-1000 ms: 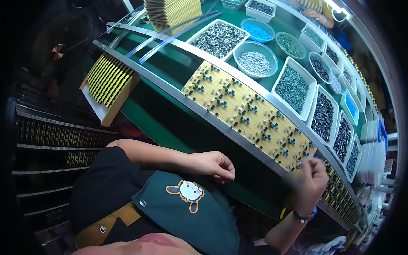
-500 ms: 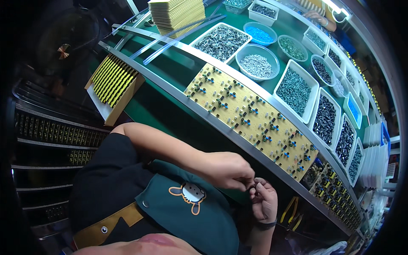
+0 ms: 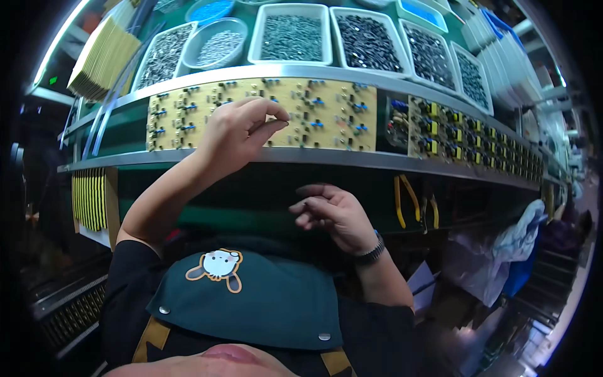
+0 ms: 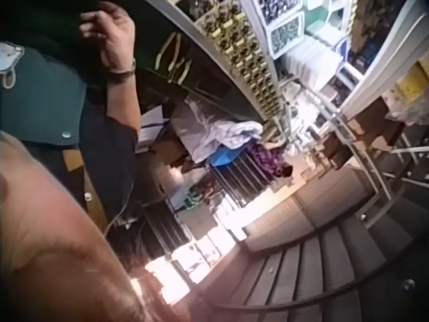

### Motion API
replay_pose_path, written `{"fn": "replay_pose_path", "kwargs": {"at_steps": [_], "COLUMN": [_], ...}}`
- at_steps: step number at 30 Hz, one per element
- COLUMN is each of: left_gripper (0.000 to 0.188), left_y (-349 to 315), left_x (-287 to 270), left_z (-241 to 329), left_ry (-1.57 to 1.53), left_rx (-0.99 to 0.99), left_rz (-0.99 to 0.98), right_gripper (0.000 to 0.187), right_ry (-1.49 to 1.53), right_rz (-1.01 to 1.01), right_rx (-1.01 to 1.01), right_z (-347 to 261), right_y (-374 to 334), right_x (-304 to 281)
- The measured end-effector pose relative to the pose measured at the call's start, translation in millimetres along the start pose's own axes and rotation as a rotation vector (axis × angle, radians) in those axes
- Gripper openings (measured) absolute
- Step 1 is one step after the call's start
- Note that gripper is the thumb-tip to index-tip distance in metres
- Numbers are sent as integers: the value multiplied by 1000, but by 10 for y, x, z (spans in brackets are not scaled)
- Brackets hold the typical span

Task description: The person assembles electronic components onto circuit boards by hand, taking components from plastic bins and trays and placing them onto the boards.

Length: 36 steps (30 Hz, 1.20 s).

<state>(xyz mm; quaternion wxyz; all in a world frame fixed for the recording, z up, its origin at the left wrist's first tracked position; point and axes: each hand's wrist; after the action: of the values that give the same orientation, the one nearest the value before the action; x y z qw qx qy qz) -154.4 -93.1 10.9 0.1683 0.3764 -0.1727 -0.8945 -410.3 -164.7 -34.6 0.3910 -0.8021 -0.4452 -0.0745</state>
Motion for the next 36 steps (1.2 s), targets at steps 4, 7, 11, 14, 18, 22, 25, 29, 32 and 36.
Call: {"fn": "replay_pose_path", "kwargs": {"at_steps": [4, 7, 11, 14, 18, 22, 25, 29, 32, 36], "left_gripper": [10, 8, 8, 9, 9, 8, 8, 8, 8, 8], "left_y": [83, 151, 174, 197, 235, 279, 287, 307, 300, 268], "left_x": [152, 235, 270, 266, 251, 271, 288, 291, 262, 260], "left_z": [26, 26, 27, 60, 118, 149, 126, 115, 131, 91], "left_ry": [36, 110, 148, 181, 232, 340, 332, 315, 303, 228], "left_rx": [77, 91, 47, 16, -33, -63, -57, -34, -9, 52], "left_rz": [-10, -16, -54, -83, -129, -144, -131, -120, -120, -116], "right_gripper": [25, 21, 20, 20, 21, 24, 21, 11, 8, 8], "right_ry": [45, 35, 47, 51, 47, -45, -166, -132, -469, -1012], "right_rz": [-42, -122, -100, -95, -90, -77, -26, 149, 310, 576], "right_rx": [18, 16, 4, 0, 1, -78, -156, -378, -629, -942], "right_z": [37, 93, 131, 126, 76, -24, -253, -589, -713, -828], "right_y": [-16, -8, -18, -23, -43, -75, -161, -225, -123, 167], "right_x": [-12, -80, -89, -98, -95, -101, -127, -140, -270, -332]}}
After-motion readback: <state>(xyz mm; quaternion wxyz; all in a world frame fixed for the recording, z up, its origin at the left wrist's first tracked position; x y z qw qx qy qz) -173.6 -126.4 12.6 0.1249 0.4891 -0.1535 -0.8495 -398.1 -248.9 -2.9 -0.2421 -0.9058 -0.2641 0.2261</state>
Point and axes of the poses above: each hand's wrist, its own y-axis towards the middle knuckle, its own x-axis out of the palm, z = x × y, and after that the axes turned 5 degrees about -y, right-handed
